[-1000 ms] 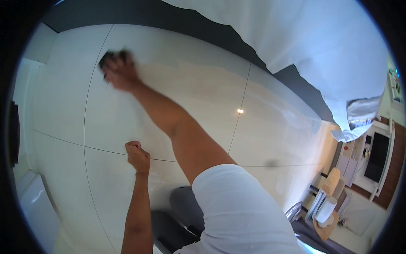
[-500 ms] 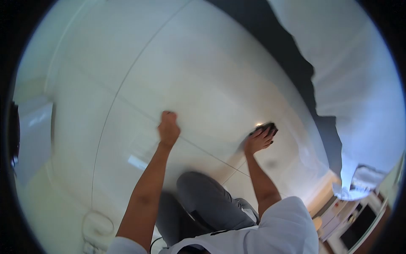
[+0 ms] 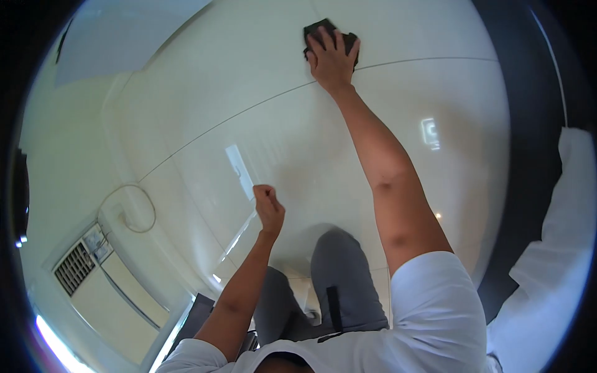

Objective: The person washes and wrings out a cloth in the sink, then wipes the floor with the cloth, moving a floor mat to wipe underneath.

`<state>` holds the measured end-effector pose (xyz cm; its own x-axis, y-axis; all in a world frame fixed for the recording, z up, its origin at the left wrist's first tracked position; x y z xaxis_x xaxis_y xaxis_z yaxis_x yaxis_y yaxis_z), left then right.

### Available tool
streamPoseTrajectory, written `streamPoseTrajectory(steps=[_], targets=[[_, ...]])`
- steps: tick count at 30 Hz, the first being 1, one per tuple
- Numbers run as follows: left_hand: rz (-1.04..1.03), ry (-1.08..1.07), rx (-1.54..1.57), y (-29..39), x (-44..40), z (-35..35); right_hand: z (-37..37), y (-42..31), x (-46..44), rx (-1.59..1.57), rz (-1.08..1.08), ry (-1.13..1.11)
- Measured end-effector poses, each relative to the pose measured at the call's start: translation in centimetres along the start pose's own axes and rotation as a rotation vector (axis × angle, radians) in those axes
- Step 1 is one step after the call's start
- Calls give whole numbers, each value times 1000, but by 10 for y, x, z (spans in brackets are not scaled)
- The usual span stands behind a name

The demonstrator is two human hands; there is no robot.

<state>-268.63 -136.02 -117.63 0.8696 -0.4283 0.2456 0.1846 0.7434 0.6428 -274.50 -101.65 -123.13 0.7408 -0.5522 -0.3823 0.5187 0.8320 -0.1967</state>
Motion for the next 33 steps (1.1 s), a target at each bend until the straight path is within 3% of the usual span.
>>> streamPoseTrajectory(steps=[3,6,7,8,10,13,14,15,16,18,20,21,22,23,25,28,30,33], targets=[[152,163,-95,-64,7,41,6,-97,48,-22,412,-83],[247,318,-84,-114,14,60,39,-183,167,-177,753,-221],[259,394,-148,-134,16,68,55,-199,201,-296,900,-260],[272,466,-213,-150,20,77,69,-198,222,-612,1088,-348],[333,488,-182,-174,27,92,54,-190,220,-793,1207,-396],[428,504,-154,-209,41,117,18,-166,111,-220,750,-409],[459,503,-158,-221,49,124,8,-147,67,8,595,-330],[446,546,-139,-234,58,130,-18,-125,36,116,377,11],[457,556,-118,-245,67,135,-32,-119,5,159,125,95],[428,636,-92,-260,84,147,-71,-138,-39,248,38,198],[444,650,-104,-268,100,154,-74,-205,-54,35,317,63],[453,655,-138,-273,106,156,-55,-258,-52,66,422,-264],[461,661,-123,-279,112,155,-60,-298,-22,55,592,-182],[473,668,-101,-283,118,154,-50,-335,19,-147,714,31],[498,685,-65,-286,123,153,-34,-394,120,-398,921,-168],[526,690,-74,-286,125,160,35,-423,259,-387,1262,-503],[457,676,-146,-295,126,164,53,-400,303,-529,1518,-571],[468,655,-177,-315,136,174,38,-375,266,-592,1494,-660]])
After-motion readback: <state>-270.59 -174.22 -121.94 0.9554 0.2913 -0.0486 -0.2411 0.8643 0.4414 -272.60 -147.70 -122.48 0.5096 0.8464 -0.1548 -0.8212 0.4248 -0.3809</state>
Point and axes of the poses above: each hand's wrist, its own x-axis away from the middle knuckle, its own z-axis out of the back of the hand, y = z × x, the point moved 2 cm from there along -x, towards the middle knuckle, and after that the axes turned 7 degrees about z, right-handed, at the moved point
